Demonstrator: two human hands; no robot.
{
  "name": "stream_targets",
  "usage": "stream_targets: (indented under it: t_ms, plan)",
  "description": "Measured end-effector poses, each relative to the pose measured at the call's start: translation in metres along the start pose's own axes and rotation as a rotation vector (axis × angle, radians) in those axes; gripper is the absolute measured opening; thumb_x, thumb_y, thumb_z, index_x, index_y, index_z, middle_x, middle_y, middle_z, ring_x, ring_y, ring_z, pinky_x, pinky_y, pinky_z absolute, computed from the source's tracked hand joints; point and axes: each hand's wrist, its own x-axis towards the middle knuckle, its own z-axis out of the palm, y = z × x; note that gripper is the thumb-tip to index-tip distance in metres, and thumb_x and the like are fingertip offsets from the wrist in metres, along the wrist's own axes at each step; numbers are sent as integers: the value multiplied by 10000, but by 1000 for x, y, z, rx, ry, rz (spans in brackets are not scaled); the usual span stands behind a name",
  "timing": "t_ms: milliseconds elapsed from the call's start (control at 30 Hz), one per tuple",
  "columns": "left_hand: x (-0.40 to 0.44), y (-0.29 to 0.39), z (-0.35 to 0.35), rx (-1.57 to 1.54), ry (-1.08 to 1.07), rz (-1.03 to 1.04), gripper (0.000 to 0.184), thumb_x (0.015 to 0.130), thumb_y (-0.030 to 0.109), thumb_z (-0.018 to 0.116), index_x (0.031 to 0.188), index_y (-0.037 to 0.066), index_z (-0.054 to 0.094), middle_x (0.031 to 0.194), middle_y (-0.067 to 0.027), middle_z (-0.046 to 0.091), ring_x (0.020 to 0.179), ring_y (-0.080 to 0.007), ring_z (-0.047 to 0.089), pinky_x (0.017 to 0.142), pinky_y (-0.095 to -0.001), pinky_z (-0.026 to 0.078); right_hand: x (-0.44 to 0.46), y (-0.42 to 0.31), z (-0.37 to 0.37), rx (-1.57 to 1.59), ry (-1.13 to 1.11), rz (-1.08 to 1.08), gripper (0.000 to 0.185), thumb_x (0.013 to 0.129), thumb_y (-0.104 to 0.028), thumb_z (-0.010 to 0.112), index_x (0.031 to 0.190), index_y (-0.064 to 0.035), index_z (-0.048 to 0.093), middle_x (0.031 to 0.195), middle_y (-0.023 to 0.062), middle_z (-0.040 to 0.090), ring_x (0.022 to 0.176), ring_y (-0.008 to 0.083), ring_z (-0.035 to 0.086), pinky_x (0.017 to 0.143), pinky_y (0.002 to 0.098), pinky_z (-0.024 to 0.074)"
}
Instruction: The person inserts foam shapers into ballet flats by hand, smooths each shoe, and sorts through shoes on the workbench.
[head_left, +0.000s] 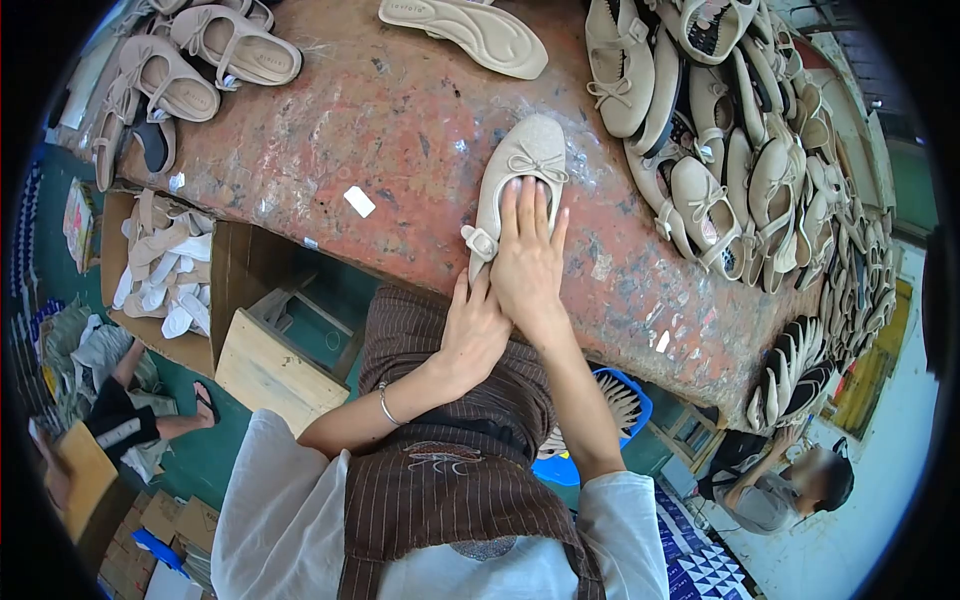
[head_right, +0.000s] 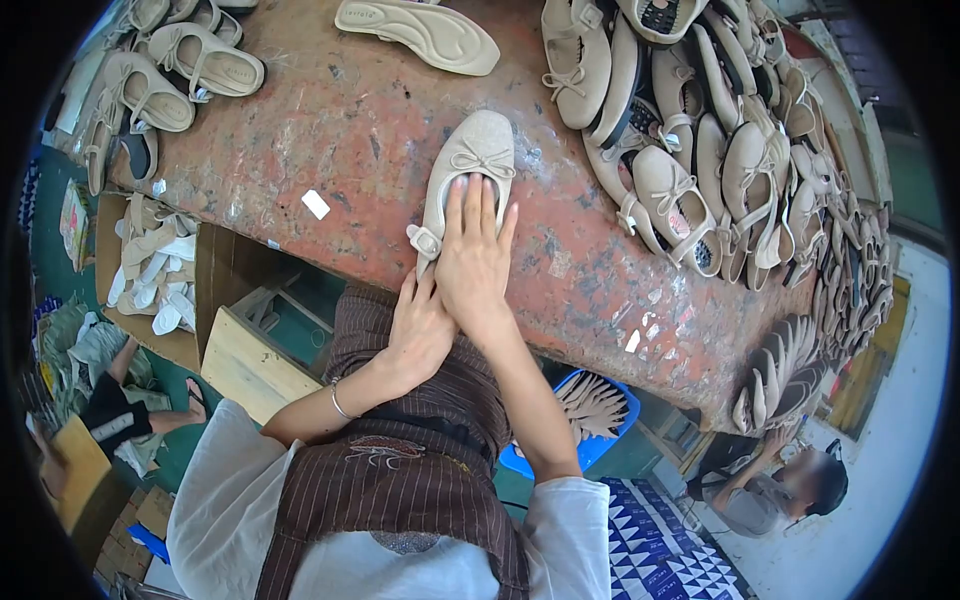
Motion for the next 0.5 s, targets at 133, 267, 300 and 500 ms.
stream_targets:
  t_ms: [133, 267, 300, 500]
  plan:
    - [8, -1, -10, 17, -2, 4, 478, 810, 216, 697, 1194, -60, 634, 1330, -189, 555, 1342, -368, 403, 1058, -529, 360, 44, 15, -15, 162, -322, 89, 378, 923, -118, 499, 1247, 76, 508, 1222, 244, 556, 1209, 387, 510, 1153, 590, 217]
    - [2, -1, -2, -45, -6, -24, 450, 808, 179, 649, 1200, -40, 639, 1356, -204, 537, 1360, -383, 378, 1059, -550, 355, -13, -5, -29, 163, -167, 67, 653, 882, -82, 519, 1426, 194, 288, 1441, 370, 389, 1404, 455, 341, 1194, 554, 165]
    - [2, 1, -5, -124, 66, -39, 420, 805, 140, 619, 1185, -36, 647, 1309, -221, 557, 1338, -395, 396, 1057, -561, 353, -26, -12, -30, 193, -200, 55, 645, 872, -72, 518, 1424, 185, 306, 1445, 360, 392, 1403, 447, 347, 1193, 555, 169]
    - [3, -2, -2, -28, -8, 26, 374, 795, 157, 639, 1099, -58, 669, 1160, -216, 618, 1268, -387, 458, 1041, -560, 369, 27, -1, -21, 63, -210, 100, 508, 846, -83, 534, 1301, 134, 466, 1253, 289, 553, 1240, 414, 508, 1179, 579, 172]
